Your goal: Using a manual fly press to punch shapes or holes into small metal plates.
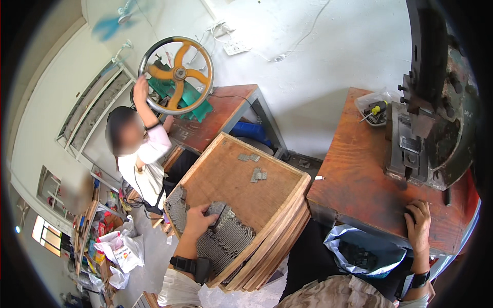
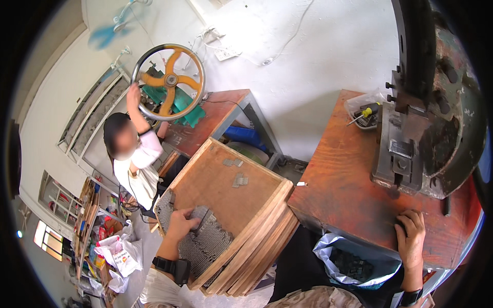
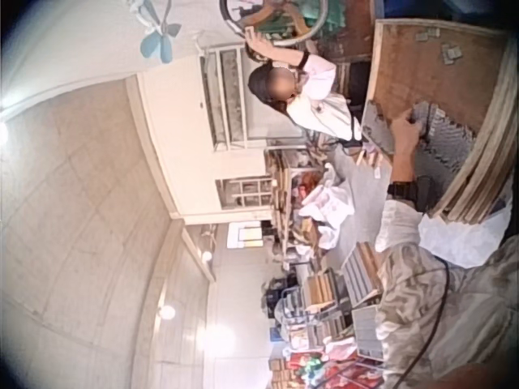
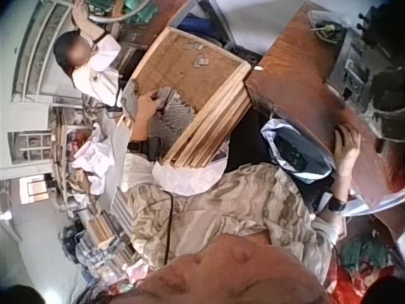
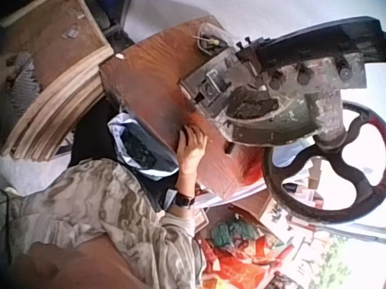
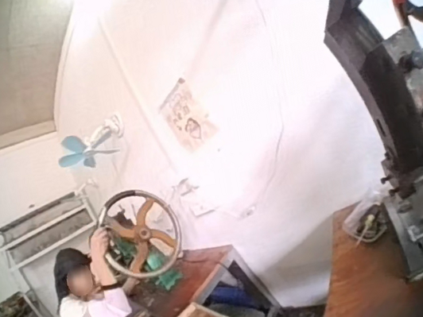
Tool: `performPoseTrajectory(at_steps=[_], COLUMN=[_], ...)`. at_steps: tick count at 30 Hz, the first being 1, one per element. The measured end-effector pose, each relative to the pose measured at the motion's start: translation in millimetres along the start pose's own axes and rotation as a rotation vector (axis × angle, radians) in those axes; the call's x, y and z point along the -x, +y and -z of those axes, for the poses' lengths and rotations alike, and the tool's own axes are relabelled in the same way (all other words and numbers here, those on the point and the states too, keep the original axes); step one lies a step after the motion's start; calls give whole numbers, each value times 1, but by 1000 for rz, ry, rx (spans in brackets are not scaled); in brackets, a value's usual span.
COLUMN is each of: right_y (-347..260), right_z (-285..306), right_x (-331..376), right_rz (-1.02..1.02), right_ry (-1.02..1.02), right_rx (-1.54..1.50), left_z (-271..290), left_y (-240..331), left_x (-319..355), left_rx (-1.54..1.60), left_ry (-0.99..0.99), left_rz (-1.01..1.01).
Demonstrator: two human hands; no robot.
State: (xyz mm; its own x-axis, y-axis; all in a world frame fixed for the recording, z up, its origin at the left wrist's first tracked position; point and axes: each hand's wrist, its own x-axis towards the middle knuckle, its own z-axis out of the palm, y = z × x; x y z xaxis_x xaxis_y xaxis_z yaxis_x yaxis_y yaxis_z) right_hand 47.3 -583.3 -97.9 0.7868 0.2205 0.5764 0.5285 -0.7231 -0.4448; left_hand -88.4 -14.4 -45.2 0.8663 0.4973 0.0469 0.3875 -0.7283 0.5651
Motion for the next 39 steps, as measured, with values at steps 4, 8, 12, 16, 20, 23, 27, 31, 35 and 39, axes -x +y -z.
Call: performPoseTrajectory(at_steps=[4, 8, 12, 16, 20, 23, 27, 31, 35, 39], right_y=[-1, -2, 3, 5, 10, 11, 13, 12, 13, 7], right_z=[5, -5, 2, 3, 1, 3, 3, 5, 7, 17], right_x=[-1, -6, -1, 0, 3, 3, 4, 3, -6, -57], right_rz=[47, 77, 58, 66, 33, 23, 9, 6, 10, 20], right_ry=[22, -5, 19, 35, 22, 41, 29, 16, 122, 299], right_rx=[90, 55, 38, 28, -19, -55, -64, -51, -206, -113], left_z=[13, -14, -113, -198, -240, -244, -238, -234, -267, -261], left_y=[16, 146, 288, 387, 426, 443, 438, 414, 411, 409], left_x=[-24, -34, -45, -45, -42, -36, -42, -66, -57, -68], left_rx=[357, 567, 468, 245, 202, 302, 510, 986, 360, 669], left_ry=[4, -195, -475, -270, -82, -84, -290, -802, -32, -333], left_rz=[200, -49, -397, -688, -707, -676, -737, -450, -809, -816])
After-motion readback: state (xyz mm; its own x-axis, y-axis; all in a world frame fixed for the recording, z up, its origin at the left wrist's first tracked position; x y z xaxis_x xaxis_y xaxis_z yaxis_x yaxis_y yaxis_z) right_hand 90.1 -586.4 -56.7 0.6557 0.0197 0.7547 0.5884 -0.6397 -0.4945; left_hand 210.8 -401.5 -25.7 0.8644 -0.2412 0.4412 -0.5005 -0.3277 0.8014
